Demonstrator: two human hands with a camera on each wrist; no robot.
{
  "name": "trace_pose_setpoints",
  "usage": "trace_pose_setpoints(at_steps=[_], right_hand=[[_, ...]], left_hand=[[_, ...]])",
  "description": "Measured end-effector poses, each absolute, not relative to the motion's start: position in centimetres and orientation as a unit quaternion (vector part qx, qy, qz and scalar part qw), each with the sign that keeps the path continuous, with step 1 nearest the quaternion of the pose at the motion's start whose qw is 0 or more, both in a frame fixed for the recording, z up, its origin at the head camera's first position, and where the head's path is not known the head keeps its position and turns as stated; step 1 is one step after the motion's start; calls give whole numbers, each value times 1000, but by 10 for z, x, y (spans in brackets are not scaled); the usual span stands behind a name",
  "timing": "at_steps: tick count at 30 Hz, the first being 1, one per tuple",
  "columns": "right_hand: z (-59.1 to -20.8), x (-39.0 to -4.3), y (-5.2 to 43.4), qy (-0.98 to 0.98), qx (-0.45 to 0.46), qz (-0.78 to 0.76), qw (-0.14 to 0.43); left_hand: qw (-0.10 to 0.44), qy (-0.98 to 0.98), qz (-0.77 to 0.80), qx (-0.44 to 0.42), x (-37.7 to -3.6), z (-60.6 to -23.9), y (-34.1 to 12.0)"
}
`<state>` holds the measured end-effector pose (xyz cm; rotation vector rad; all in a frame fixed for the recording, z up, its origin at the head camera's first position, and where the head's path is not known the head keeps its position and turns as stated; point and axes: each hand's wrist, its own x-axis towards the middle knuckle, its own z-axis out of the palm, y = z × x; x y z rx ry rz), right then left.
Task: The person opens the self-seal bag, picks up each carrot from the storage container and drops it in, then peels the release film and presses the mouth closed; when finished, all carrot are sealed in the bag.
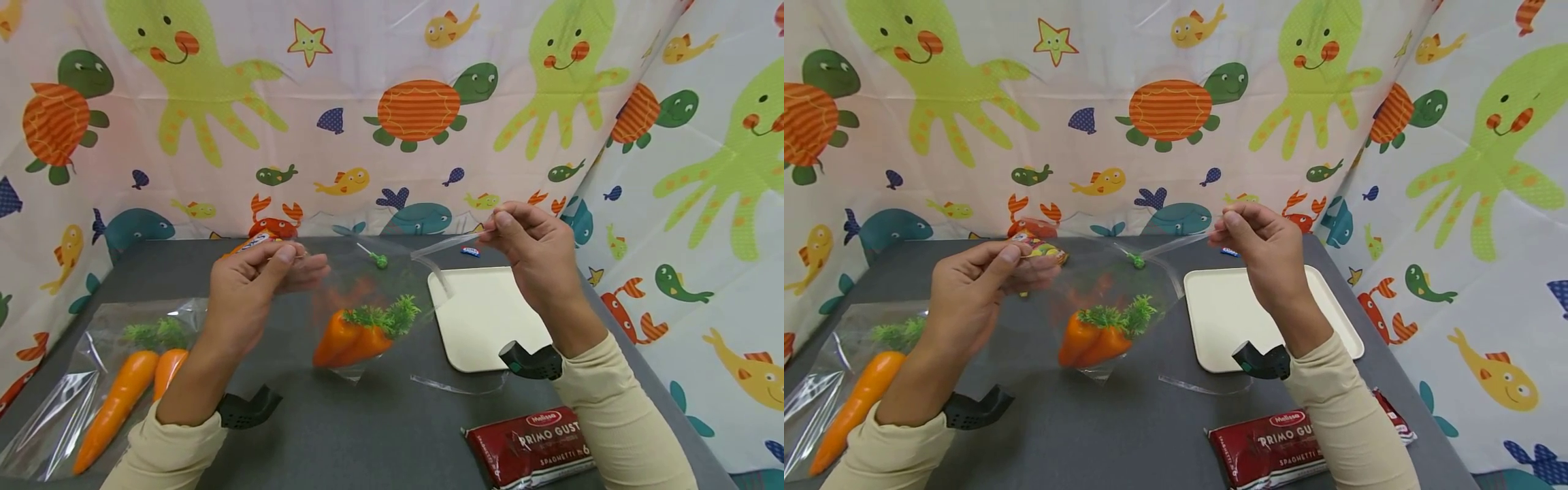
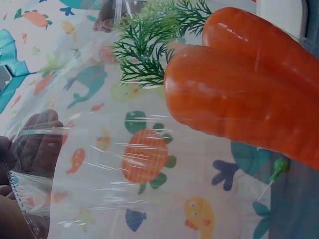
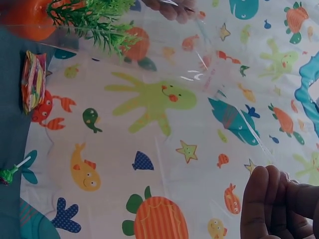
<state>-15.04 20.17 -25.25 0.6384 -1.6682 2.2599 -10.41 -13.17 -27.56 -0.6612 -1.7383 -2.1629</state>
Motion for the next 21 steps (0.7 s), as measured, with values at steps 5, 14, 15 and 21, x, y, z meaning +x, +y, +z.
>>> trace_pose_setpoints(at_steps=[5,14,15,21], right_hand=[[-256,-149,208,-593,215,764,135],[-268,-152,221,-564,218,782,151],[-269,-152,222,-559,219,785,151],[-273,-152,231,-546,208,797,152]], left_hand=[[137,-600,-753,-234,-106,-278,-135],[147,-602,-754,-219,-106,-278,-139],[147,-602,-753,-219,-106,-278,-139],[148,-600,-754,-222,-107,-277,-141]])
